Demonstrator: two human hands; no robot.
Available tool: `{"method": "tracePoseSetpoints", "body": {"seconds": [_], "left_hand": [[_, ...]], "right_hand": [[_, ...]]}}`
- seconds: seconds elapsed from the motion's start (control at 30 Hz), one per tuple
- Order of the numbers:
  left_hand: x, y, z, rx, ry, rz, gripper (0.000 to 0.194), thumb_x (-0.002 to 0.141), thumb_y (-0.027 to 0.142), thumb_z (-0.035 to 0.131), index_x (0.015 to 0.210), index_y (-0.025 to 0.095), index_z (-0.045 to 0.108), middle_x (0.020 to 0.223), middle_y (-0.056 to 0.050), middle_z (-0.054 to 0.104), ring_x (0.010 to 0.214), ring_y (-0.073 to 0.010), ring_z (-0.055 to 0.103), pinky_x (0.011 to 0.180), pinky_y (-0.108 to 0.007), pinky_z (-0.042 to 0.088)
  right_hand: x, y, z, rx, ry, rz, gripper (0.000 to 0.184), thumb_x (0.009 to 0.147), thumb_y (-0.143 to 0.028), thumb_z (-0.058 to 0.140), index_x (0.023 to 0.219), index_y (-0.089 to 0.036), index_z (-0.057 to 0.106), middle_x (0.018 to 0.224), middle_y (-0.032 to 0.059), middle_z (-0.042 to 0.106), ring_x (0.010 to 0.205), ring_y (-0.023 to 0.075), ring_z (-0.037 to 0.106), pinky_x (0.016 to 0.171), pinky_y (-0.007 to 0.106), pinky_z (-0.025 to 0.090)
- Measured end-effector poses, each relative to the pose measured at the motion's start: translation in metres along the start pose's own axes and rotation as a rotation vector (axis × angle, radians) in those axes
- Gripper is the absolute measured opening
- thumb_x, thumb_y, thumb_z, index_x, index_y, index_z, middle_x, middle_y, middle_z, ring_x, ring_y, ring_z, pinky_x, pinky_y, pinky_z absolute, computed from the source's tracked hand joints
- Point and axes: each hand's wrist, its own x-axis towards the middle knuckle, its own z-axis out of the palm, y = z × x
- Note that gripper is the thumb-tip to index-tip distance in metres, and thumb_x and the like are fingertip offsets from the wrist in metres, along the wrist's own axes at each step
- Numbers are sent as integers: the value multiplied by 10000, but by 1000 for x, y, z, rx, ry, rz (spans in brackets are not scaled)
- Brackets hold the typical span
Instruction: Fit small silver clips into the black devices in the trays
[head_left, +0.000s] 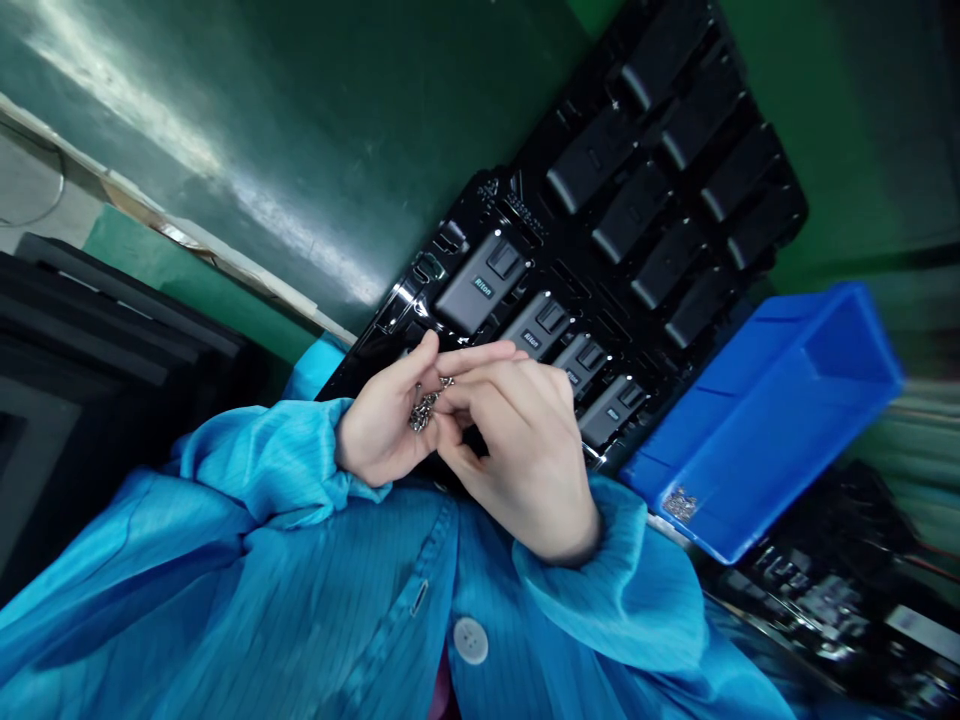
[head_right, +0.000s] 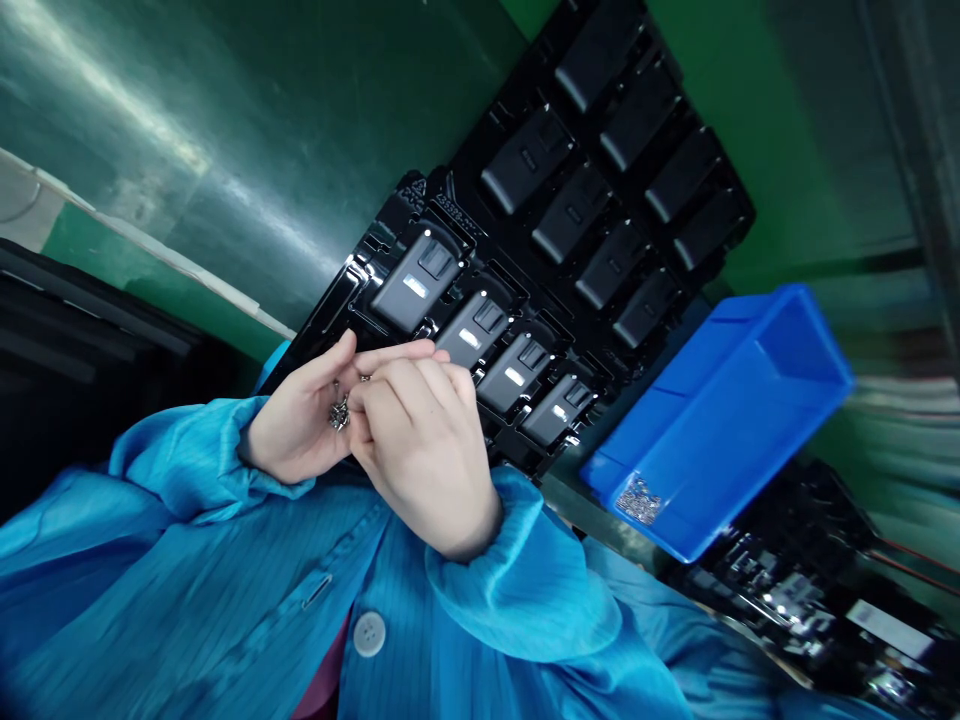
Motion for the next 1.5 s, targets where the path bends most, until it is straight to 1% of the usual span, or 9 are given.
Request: {"method": "tracePoseSetpoints", "body": {"seconds": [0.1,0.23,0.37,0.5,0.77,0.9,1.07,1.27,1.5], "left_hand": [[-1,3,-3,17,-4,21,618,1041,438,178,1413,80,519,1421,-118,566,1339,-216,516,1145,-305,382],[-6,19,-8,-17,0,154,629,1044,448,161,1504,82,385,1430,-120,556,1364,-194,486,1159,-298,363],[-13,41,-13,-8,40,315,615,1046,461,172,1567,144,251,1460,-79,535,1396,-178,437,1181,-294,325],[-17,52,-16,3,95,415,597,1048,454,159,1584,194,198,1498,-50,496,1424,-179,392,1187,-294,307],[-12,48,-23,21,74,410,619,1045,456,179,1577,142,208,1478,-75,516,1415,-173,407,1184,-281,308],[-11,47,-27,9,60,404,628,1046,453,173,1573,115,210,1470,-93,520,1383,-171,455,1190,-288,298],[-10,46,-27,-12,54,400,618,1042,453,182,1582,153,192,1487,-88,503,1392,-176,443,1204,-308,270],[-10,46,-27,-26,64,390,616,1041,457,174,1586,170,184,1494,-77,498,1401,-178,432,1191,-307,297],[-10,41,-26,-20,23,355,619,1040,468,160,1579,168,209,1482,-63,515,1405,-157,427,1182,-285,302]], "right_hand": [[1,3,-7,53,69,3,107,863,-111,586,816,-207,586,841,7,675,827,172,606,789,352,424],[-2,19,-8,-12,159,76,103,857,-118,599,823,-213,585,822,16,646,798,184,589,757,360,430],[-10,38,8,-115,107,110,106,836,-107,614,821,-209,593,824,7,636,804,187,565,748,355,386],[-11,40,24,-163,62,100,89,846,-123,613,815,-206,599,813,0,628,793,176,536,751,347,350],[-4,30,33,-281,-20,76,99,875,-135,585,805,-203,601,807,6,622,799,187,496,769,348,308],[-5,30,36,-300,-15,79,101,878,-136,579,806,-201,609,801,11,616,799,192,487,772,355,307],[-7,27,40,-309,14,64,90,891,-145,584,834,-199,627,821,16,633,811,192,486,777,364,317],[-21,25,42,-278,87,34,83,911,-168,605,955,-202,667,838,17,663,836,181,527,778,351,351],[-37,23,37,-328,36,24,258,894,-179,634,1144,-227,673,868,24,656,859,195,527,792,362,362]]}}
